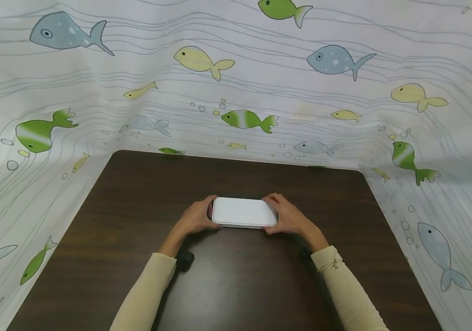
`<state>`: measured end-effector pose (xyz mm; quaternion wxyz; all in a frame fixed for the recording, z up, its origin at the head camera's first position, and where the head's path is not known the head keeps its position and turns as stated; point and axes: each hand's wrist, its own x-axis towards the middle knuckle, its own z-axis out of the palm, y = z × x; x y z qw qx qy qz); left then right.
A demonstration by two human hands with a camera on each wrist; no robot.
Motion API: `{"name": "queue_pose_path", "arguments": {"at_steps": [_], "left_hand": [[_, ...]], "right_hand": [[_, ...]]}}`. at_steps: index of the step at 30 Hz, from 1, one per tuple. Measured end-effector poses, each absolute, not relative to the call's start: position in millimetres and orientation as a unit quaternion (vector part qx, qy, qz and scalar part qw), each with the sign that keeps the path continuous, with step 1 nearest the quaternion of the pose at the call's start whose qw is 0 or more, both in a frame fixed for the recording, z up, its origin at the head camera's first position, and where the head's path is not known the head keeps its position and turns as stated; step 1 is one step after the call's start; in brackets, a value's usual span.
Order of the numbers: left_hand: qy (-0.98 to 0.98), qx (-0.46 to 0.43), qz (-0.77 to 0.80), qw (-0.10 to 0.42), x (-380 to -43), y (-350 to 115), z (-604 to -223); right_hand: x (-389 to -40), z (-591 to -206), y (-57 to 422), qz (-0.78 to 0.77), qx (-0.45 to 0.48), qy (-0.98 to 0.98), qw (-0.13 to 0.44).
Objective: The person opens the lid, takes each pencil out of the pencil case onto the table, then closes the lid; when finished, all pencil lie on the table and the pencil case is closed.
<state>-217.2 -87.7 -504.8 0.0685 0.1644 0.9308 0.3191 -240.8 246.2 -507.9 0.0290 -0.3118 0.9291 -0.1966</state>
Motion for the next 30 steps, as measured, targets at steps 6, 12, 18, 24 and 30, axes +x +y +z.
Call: {"name": "queue_pose_path", "arguments": {"at_steps": [6, 12, 18, 24, 30], "left_hand": [[0.936, 0.163, 0.307, 0.055, -220.5, -87.4, -507.6], [0.928, 0.163, 0.329, 0.066, -217.6, -87.6, -506.6], [0.909, 0.170, 0.374, 0.068, -213.9, -88.7, -513.5], [0.935, 0.161, 0.316, 0.011, -197.5, -86.8, -515.9], [0.947, 0.166, 0.270, -0.057, -174.8, -77.3, -509.3]], "right_hand": [[-243.3, -504.6, 241.8, -0.131, -0.345, 0.929, -0.026], [-237.9, -500.3, 246.9, -0.164, -0.307, 0.937, 0.038], [-233.4, -500.8, 256.5, -0.301, -0.272, 0.911, 0.074], [-239.0, -498.4, 257.5, -0.402, -0.255, 0.877, 0.061], [-246.5, -495.5, 258.1, -0.442, -0.222, 0.868, 0.032]]}}
